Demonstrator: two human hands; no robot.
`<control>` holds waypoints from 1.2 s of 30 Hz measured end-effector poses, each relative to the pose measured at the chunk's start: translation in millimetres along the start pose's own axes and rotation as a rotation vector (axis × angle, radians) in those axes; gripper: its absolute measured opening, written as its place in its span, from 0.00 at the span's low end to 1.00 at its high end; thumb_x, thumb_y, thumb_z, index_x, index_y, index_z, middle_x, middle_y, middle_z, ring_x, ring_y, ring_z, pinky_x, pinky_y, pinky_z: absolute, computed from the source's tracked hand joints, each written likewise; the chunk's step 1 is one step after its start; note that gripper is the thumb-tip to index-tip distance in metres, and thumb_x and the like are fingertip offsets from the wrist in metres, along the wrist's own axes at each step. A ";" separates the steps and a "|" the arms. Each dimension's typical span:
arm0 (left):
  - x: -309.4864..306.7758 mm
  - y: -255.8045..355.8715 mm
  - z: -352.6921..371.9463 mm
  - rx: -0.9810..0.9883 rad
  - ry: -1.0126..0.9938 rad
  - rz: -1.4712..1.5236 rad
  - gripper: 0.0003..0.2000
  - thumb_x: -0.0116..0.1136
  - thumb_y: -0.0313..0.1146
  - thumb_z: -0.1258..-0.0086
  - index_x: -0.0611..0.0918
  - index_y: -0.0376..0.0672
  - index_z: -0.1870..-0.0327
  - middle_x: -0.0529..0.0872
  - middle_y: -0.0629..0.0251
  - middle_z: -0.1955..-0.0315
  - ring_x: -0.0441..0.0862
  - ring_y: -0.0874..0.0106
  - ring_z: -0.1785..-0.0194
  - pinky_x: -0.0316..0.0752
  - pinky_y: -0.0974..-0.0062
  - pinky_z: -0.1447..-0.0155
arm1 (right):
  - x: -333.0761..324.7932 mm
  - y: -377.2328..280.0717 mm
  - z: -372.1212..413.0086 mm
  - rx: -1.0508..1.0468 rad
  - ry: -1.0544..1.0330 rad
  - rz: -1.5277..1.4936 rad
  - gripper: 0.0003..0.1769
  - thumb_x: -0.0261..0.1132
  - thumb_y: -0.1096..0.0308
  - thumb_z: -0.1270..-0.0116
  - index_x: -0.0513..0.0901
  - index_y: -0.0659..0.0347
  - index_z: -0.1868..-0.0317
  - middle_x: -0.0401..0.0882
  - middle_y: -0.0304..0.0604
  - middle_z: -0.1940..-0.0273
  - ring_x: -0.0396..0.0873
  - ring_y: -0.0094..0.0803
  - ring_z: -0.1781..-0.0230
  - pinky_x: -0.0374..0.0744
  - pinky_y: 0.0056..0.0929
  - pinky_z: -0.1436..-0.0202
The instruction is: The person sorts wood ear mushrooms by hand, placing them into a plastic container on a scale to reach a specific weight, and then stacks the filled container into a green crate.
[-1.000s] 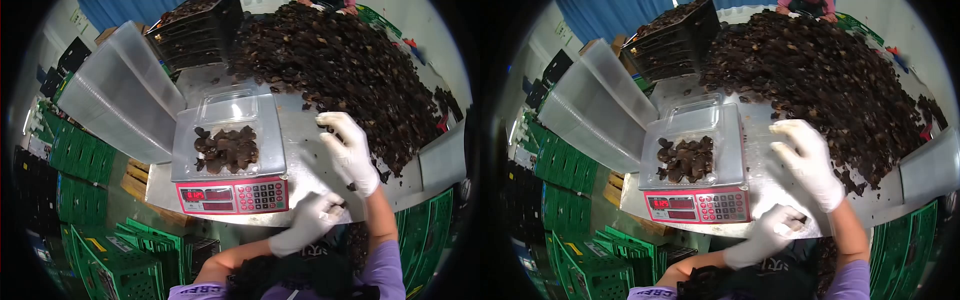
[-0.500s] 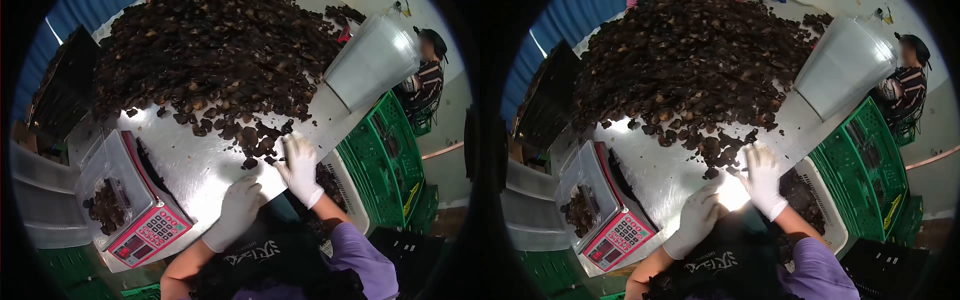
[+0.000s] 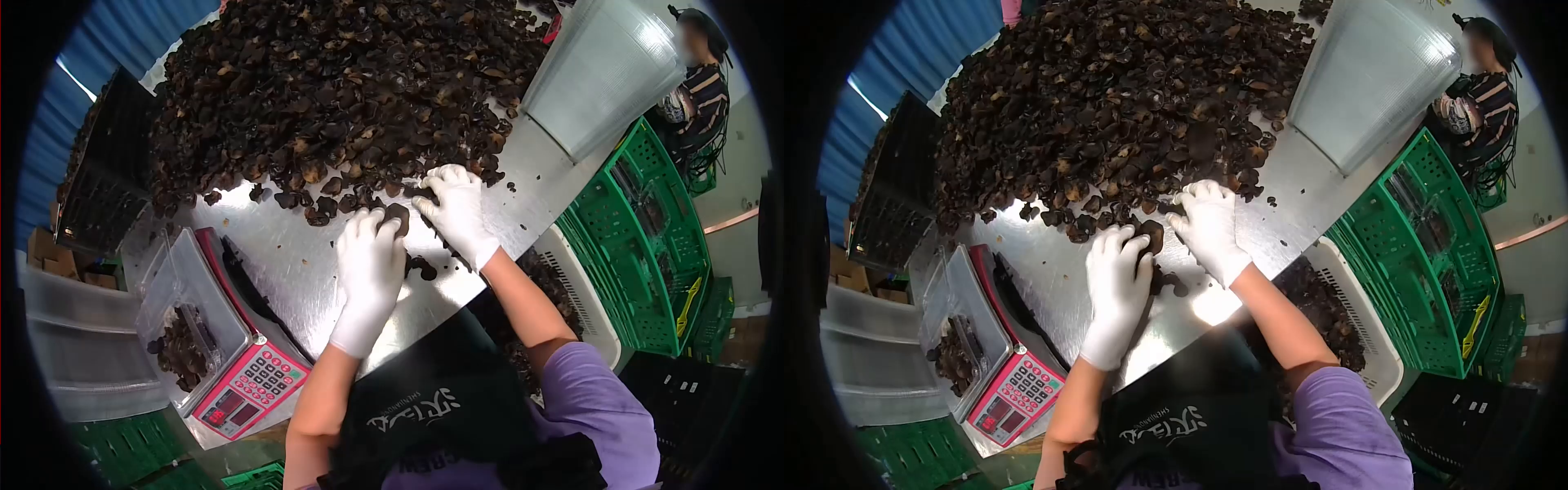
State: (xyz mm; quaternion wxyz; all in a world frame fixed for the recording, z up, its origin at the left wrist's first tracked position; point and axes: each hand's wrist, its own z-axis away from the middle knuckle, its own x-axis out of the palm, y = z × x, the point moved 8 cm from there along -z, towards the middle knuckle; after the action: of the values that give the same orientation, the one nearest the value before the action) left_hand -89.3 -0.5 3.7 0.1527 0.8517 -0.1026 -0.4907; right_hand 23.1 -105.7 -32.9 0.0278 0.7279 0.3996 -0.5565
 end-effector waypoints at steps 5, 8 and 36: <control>45.4 -4.5 -32.7 0.089 -0.103 -0.282 0.14 0.66 0.35 0.47 0.83 0.39 0.61 0.79 0.56 0.52 0.70 0.53 0.39 0.63 0.56 0.36 | -46.7 26.9 7.8 0.230 0.294 -0.691 0.03 0.64 0.72 0.39 0.80 0.60 0.64 0.81 0.41 0.58 0.79 0.32 0.59 0.76 0.30 0.56; 44.3 -11.3 -42.1 0.073 -0.079 -0.106 0.10 0.66 0.35 0.50 0.82 0.39 0.73 0.80 0.55 0.52 0.69 0.53 0.38 0.61 0.55 0.34 | -42.7 45.9 22.5 0.588 0.038 -1.492 0.11 0.58 0.74 0.34 0.76 0.61 0.51 0.80 0.37 0.59 0.78 0.24 0.59 0.76 0.22 0.58; 25.4 -23.7 -20.0 -0.291 -0.222 0.398 0.04 0.63 0.27 0.45 0.80 0.41 0.72 0.81 0.65 0.71 0.80 0.73 0.66 0.75 0.76 0.61 | -0.2 47.9 -15.2 0.420 -0.189 -1.832 0.31 0.55 0.81 0.42 0.69 0.65 0.35 0.79 0.44 0.58 0.81 0.29 0.65 0.78 0.21 0.69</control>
State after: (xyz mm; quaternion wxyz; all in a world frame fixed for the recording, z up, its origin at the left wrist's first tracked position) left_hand -58.8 16.5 -15.9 0.3546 0.7250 -0.2124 -0.5509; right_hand 64.4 -131.0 -46.3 -0.5198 0.0725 0.7036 -0.4791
